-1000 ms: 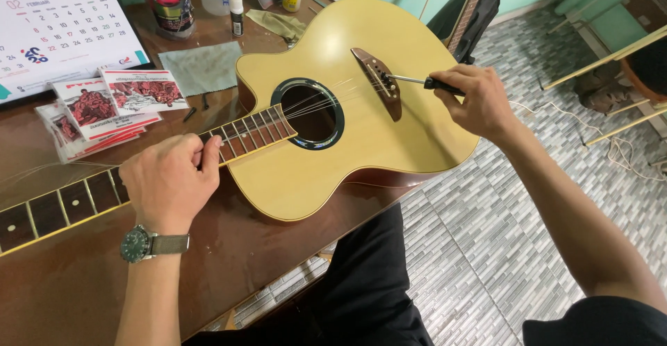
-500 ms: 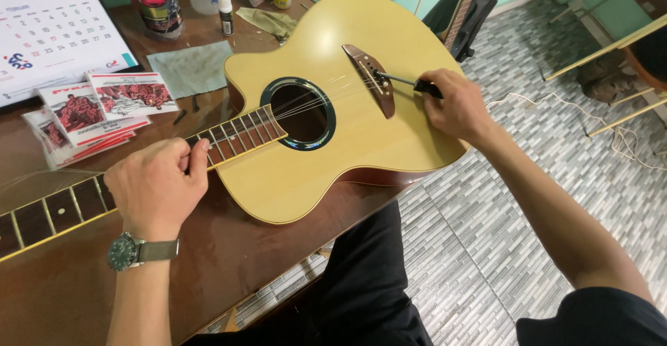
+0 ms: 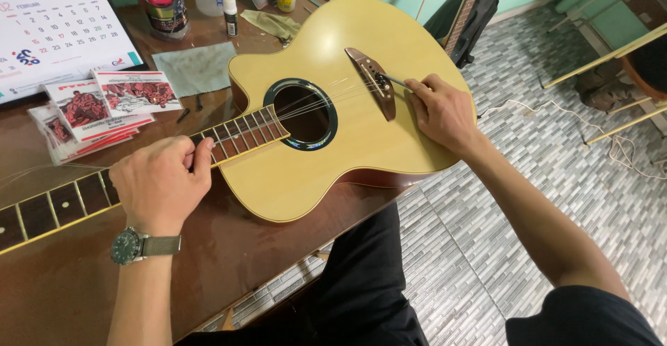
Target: The person is restringing an acoustic guitar by removing the old strings, pulling out the bridge pins, cleaning the bridge area, and then installing and winding new strings.
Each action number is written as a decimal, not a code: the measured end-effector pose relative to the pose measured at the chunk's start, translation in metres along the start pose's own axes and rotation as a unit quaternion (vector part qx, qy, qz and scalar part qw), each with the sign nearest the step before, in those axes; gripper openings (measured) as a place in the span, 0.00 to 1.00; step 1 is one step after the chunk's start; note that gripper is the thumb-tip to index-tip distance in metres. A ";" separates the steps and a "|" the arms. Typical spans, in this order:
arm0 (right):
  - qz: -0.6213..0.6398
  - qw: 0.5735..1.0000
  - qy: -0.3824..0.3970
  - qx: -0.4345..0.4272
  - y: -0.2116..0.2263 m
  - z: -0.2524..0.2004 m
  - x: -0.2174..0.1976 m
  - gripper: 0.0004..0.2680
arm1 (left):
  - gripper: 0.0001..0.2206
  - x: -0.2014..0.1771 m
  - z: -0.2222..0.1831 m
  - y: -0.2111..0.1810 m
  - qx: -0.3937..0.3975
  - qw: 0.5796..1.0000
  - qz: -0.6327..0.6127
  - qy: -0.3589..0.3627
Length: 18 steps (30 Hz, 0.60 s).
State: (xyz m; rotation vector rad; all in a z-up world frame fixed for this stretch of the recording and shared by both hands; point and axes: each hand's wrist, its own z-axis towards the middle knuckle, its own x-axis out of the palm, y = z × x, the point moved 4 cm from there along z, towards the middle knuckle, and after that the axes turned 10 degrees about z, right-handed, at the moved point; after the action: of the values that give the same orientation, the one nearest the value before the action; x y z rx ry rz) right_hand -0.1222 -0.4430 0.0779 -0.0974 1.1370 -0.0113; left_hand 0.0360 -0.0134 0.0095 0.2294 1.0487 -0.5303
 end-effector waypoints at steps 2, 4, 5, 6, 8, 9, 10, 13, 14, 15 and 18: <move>-0.005 1.000 -0.013 -0.012 0.004 0.004 -0.001 0.09 | 0.27 0.000 0.000 -0.001 -0.003 1.000 0.000 0.003; -0.009 0.999 -0.027 -0.023 0.007 0.005 0.000 0.09 | 0.27 0.000 0.000 0.000 -0.006 1.000 0.002 0.006; -0.005 0.999 -0.036 -0.014 0.007 0.004 0.000 0.07 | 0.27 0.000 0.000 0.000 -0.002 1.000 0.005 0.003; -0.001 0.999 -0.045 -0.009 0.006 0.005 0.000 0.05 | 0.27 0.000 0.000 -0.001 -0.001 1.000 0.007 -0.001; -0.007 0.999 -0.036 0.017 -0.001 0.000 0.004 0.05 | 0.27 0.002 -0.001 0.000 -0.003 1.000 0.012 -0.007; -0.012 0.999 -0.027 0.044 -0.006 -0.002 0.005 0.07 | 0.26 0.003 -0.001 0.000 -0.004 1.000 0.016 -0.012; -0.013 0.999 -0.027 0.045 -0.005 -0.002 0.005 0.07 | 0.26 0.004 -0.002 0.001 -0.003 1.000 0.016 -0.012; -0.007 0.998 -0.053 0.025 -0.003 -0.002 0.003 0.06 | 0.27 0.004 -0.002 0.001 -0.001 1.000 0.010 -0.016; 0.002 0.999 -0.052 0.017 -0.003 -0.001 0.002 0.06 | 0.27 0.004 -0.002 0.001 -0.001 1.000 0.009 -0.010; 0.011 0.999 -0.051 0.010 -0.003 0.000 0.002 0.06 | 0.28 0.004 -0.001 0.001 -0.002 1.000 0.009 -0.004; 0.002 0.999 -0.049 0.000 -0.003 0.000 0.002 0.06 | 0.27 0.003 -0.001 0.000 -0.009 1.000 0.015 0.004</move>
State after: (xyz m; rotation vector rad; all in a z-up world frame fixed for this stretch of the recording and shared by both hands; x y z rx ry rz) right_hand -0.1209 -0.4458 0.0763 -0.0954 1.0383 -0.0035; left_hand 0.0369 -0.0140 0.0065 0.2308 1.0570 -0.4930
